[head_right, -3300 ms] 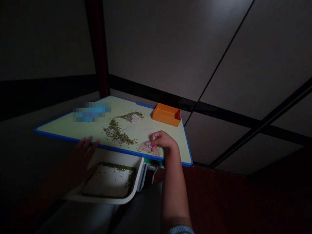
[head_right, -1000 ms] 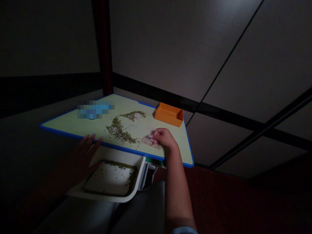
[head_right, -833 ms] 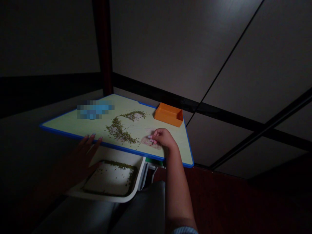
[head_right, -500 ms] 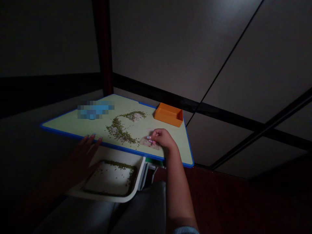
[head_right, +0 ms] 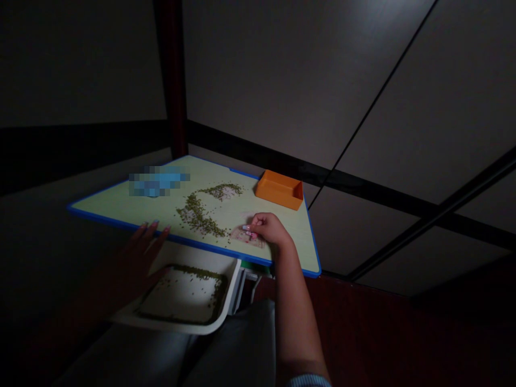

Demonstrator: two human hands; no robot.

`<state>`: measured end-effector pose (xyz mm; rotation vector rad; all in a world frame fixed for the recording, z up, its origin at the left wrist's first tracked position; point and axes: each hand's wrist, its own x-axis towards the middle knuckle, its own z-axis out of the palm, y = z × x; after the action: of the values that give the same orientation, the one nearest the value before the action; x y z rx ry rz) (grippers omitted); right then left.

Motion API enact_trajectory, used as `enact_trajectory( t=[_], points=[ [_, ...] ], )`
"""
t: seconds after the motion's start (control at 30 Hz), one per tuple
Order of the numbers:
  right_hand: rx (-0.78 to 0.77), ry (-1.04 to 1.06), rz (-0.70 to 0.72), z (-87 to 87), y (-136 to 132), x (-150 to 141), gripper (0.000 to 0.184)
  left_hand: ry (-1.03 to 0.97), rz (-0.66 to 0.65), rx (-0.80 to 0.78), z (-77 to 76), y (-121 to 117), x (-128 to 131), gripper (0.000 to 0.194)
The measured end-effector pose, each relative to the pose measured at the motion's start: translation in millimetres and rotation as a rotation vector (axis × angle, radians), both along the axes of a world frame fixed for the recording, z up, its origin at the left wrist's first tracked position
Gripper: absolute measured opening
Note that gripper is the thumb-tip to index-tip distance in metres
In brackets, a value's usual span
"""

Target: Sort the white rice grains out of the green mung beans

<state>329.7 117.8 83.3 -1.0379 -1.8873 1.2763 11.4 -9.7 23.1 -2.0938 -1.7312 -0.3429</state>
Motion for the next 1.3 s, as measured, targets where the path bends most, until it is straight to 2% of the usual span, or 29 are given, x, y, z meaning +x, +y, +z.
enact_trajectory(
  t=[0.23, 0.5, 0.73, 1.0, 1.1, 1.3],
  points=[
    [0.034, -0.05, -0.008, 0.8, -1.9, -3.9, 0.038, -0.018, -0.005, -0.002, -0.6, 0.7, -0.3, 0.071],
    [-0.028, -0.075, 0.061, 6.4, -5.2, -3.4, 0.039, -0.061, -0.012, -0.007, 3.7, -0.7, 2.3, 0.07],
    [-0.011, -0.109, 0.031, 6.8, -9.1, -5.7, 0.041, -0.042, -0.012, -0.003, 3.2, -1.4, 2.5, 0.068],
    [-0.096, -0.062, 0.133, 7.6, -11.7, -10.2, 0.041, -0.029, -0.017, 0.006, -2.1, 0.6, -1.0, 0.069],
    [-0.093, -0.03, 0.107, 9.5, -12.2, -10.1, 0.04, -0.02, -0.013, -0.006, -1.7, 0.5, -1.2, 0.069],
    [0.019, 0.02, -0.018, 6.5, -8.4, -6.6, 0.036, -0.047, -0.029, 0.016, -4.3, 1.3, -2.1, 0.07]
  ],
)
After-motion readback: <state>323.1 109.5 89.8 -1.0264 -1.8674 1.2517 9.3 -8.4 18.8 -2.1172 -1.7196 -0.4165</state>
